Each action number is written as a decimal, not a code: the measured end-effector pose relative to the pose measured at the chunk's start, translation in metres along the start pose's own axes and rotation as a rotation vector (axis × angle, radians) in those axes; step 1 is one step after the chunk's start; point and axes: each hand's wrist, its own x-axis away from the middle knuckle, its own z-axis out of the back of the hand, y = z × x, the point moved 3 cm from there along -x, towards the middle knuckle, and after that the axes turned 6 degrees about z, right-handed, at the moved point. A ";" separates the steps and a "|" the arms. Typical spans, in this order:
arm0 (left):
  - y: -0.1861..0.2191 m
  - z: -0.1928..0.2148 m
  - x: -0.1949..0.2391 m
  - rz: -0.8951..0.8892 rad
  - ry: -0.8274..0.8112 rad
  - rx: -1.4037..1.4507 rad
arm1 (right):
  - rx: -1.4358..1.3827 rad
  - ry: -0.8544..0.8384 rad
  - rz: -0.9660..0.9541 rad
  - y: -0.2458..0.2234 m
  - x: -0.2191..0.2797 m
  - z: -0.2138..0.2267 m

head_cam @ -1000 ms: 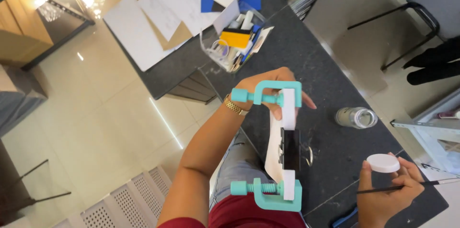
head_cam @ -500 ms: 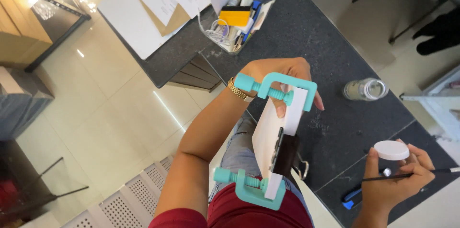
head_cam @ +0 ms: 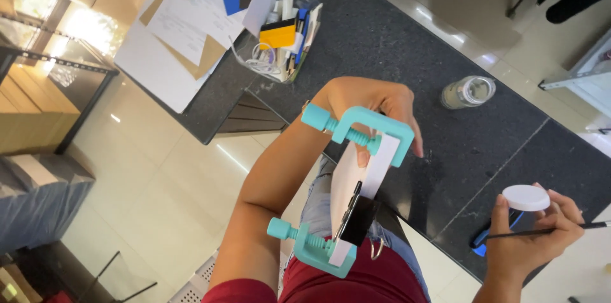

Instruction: Assembling and glue-binding small notepads by aligning paper in a jig, clamping it, and applying adhesive with a brush.

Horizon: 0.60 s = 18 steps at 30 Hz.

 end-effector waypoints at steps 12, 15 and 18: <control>-0.116 0.034 0.035 0.702 0.169 0.081 | -0.146 0.115 -0.100 0.034 0.031 -0.002; -0.174 0.047 0.055 0.951 0.194 0.040 | -0.134 0.149 -0.146 0.047 0.046 0.000; -0.222 0.053 0.059 1.111 0.181 0.018 | -0.117 0.161 -0.200 0.054 0.057 0.003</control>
